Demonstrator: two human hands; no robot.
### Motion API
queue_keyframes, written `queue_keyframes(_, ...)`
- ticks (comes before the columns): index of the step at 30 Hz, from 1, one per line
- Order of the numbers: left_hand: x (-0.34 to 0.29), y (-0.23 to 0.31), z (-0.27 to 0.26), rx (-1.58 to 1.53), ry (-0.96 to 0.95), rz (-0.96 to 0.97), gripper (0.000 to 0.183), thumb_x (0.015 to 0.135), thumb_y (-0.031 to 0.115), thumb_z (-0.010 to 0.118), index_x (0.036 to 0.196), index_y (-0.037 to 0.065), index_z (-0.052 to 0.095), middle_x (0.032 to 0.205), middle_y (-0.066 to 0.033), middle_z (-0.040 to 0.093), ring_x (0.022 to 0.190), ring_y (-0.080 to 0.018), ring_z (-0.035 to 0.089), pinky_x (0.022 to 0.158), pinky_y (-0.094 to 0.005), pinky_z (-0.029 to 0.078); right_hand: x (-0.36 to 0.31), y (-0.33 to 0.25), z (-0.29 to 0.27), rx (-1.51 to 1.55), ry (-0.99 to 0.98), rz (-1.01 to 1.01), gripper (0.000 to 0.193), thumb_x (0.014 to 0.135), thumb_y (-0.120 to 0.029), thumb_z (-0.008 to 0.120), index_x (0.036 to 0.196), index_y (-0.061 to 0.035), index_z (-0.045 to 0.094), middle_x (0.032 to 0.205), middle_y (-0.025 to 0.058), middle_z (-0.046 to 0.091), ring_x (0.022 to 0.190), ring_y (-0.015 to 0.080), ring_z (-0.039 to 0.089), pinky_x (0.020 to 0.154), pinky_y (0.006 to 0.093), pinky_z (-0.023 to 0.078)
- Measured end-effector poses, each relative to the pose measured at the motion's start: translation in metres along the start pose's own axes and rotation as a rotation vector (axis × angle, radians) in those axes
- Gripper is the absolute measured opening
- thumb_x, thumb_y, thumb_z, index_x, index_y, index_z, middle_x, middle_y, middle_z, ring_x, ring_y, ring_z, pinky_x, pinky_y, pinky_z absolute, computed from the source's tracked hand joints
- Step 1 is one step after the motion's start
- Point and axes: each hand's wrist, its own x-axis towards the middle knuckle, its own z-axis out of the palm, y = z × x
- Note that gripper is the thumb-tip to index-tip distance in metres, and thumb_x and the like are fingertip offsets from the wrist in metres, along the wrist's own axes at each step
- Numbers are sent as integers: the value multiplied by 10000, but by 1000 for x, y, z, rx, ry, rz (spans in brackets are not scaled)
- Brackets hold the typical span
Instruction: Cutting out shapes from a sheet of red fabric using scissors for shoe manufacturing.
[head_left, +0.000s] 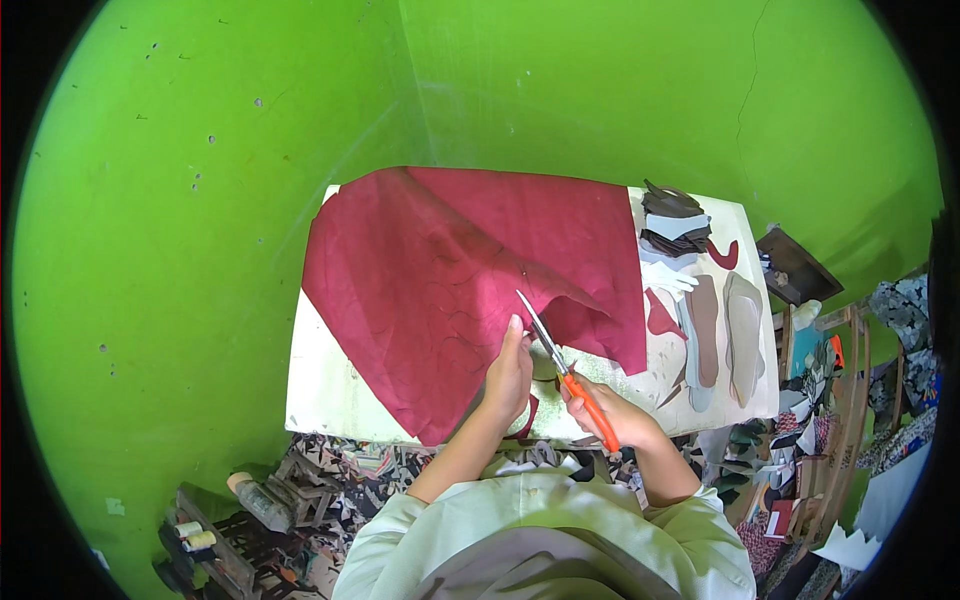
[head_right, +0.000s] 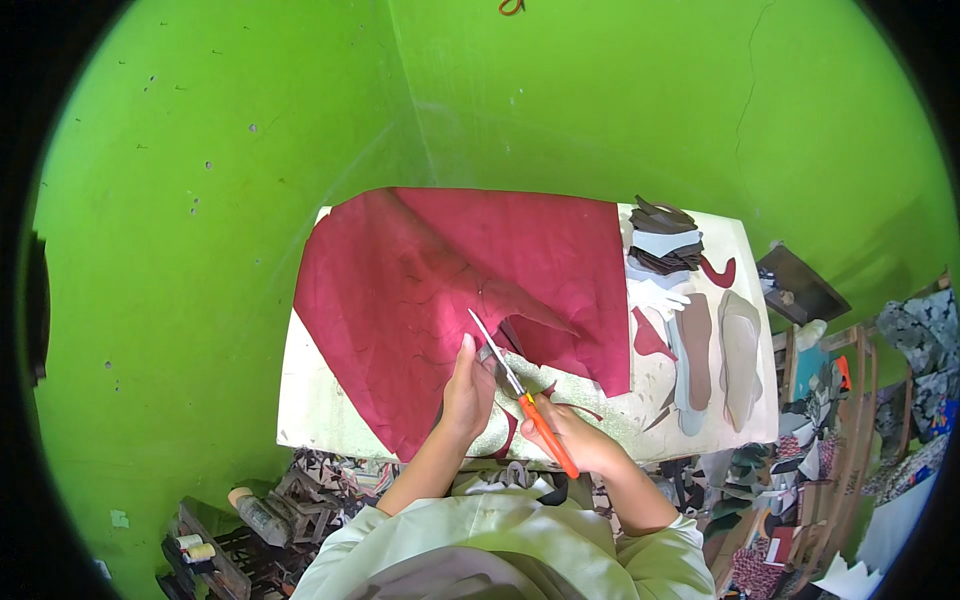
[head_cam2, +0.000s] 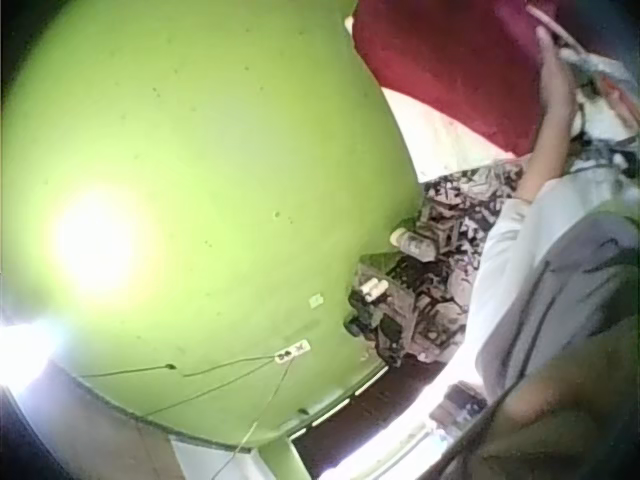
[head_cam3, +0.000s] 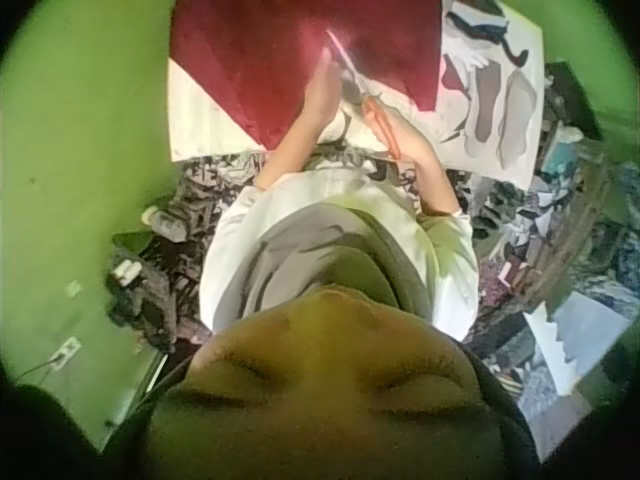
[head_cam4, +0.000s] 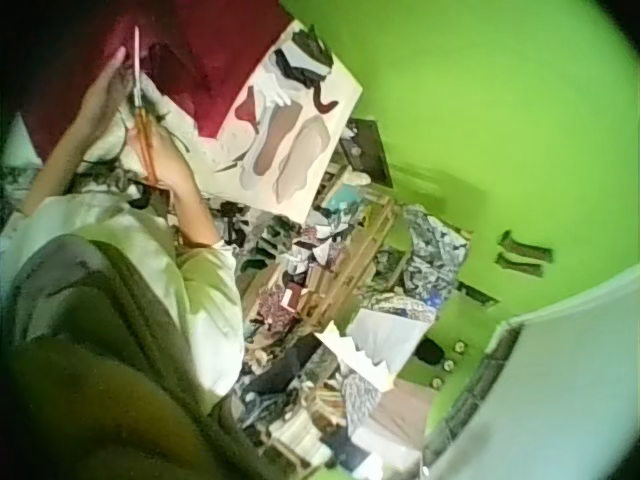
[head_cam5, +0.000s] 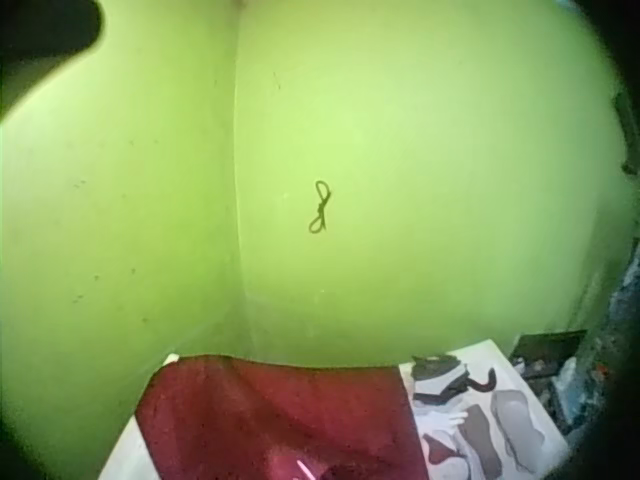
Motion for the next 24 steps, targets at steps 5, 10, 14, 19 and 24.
queue_keyframes(5,-15,10,10,-453,-28,64,387,872,391,457,1052,49,464,1016,-46,508,933,-162,452,824,-289,359,4,8,-2,-2,-33,39,445,892,-421,352,842,18,399,570,123,459,511,241,480,504,344,394)
queue_keyframes(10,-8,6,4,-505,174,24,333,844,354,531,972,50,484,866,-31,528,758,-128,471,700,-231,398,4,12,6,365,-99,179,667,766,-688,291,876,-41,410,616,-15,364,496,73,348,449,206,317)
queue_keyframes(14,-10,10,13,-411,172,92,363,843,377,522,963,35,487,861,-37,521,772,-126,471,706,-224,401,8,9,14,509,-107,190,711,716,-728,314,907,-47,389,662,-21,352,510,58,315,456,189,293)
queue_keyframes(19,-8,7,20,-359,240,98,388,845,397,508,960,27,490,846,-37,520,779,-123,475,741,-230,395,11,9,23,662,-121,155,820,595,-796,339,947,-57,357,716,-8,345,535,59,300,474,185,299)
queue_keyframes(24,-6,3,20,-335,245,89,441,851,431,476,952,2,494,851,-57,529,791,-132,478,768,-240,390,9,12,32,729,-83,158,771,660,-768,294,950,-56,350,729,2,345,541,65,305,484,192,312)
